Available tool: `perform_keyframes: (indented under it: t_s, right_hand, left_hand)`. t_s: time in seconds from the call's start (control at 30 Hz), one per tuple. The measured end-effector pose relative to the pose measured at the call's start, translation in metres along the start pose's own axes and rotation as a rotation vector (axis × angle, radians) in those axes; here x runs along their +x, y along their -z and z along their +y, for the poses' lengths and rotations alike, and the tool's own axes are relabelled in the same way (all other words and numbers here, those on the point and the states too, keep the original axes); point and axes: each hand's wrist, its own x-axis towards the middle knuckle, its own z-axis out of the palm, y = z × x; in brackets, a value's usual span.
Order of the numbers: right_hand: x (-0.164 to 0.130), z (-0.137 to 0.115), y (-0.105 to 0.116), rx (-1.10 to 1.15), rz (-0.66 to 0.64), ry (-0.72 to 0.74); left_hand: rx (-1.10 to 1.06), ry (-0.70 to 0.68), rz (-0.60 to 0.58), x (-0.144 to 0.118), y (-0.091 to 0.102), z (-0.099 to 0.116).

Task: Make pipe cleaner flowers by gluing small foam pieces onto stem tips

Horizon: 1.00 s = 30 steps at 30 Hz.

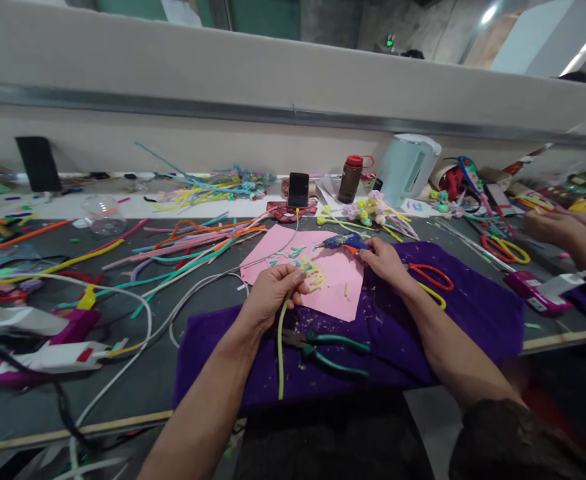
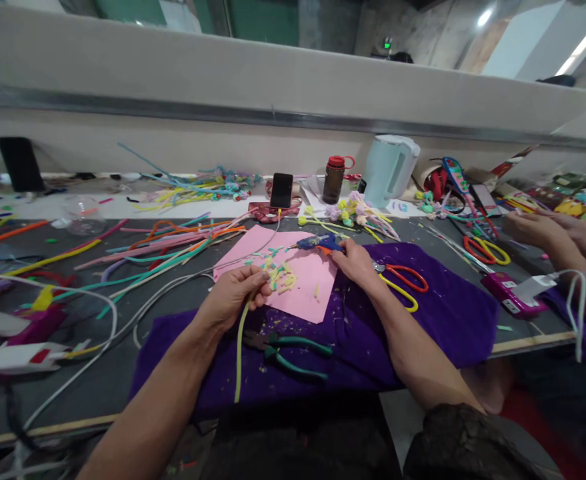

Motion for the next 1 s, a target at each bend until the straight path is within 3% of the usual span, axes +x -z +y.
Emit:
perform_keyframes:
  t_s: [0.17, 0.3, 0.4, 0.5, 0.67, 0.8, 1.0]
  right_hand:
    - [-0.007, 0.0, 0.004, 0.277, 0.063, 0.089]
    - [-0.009, -0.003, 0.004, 0.246, 0.15, 0.124]
    - [-0.012, -0.009, 0.008, 0.299, 0.354, 0.163]
    - [-0.019, -0.017, 0.017, 0.518, 0.545, 0.121]
    - [-0.032, -0.029, 0.028, 0.944, 0.382, 0.106]
    - [-0.041, -0.039, 0.03, 1.006, 0.302, 0.125]
    - [-0.051, -0.044, 0.033, 1.047, 0.022, 0.173]
  left_hand:
    - [-0.016, 0.008, -0.015, 0.001, 0.001, -0.002]
    - [-0.011, 0.0, -0.024, 0.001, 0.001, -0.003]
    - [-0.01, -0.002, -0.017, 0.0, 0.0, -0.002]
    - [-0.01, -0.003, -0.017, -0.001, 0.0, -0.002]
    - [0.014, -0.022, -0.027, -0.001, -0.001, -0.003]
    - [0.002, -0.005, -0.03, -0.002, -0.002, -0.004]
    - [-0.015, -0.025, 0.003, -0.003, -0.003, -0.003]
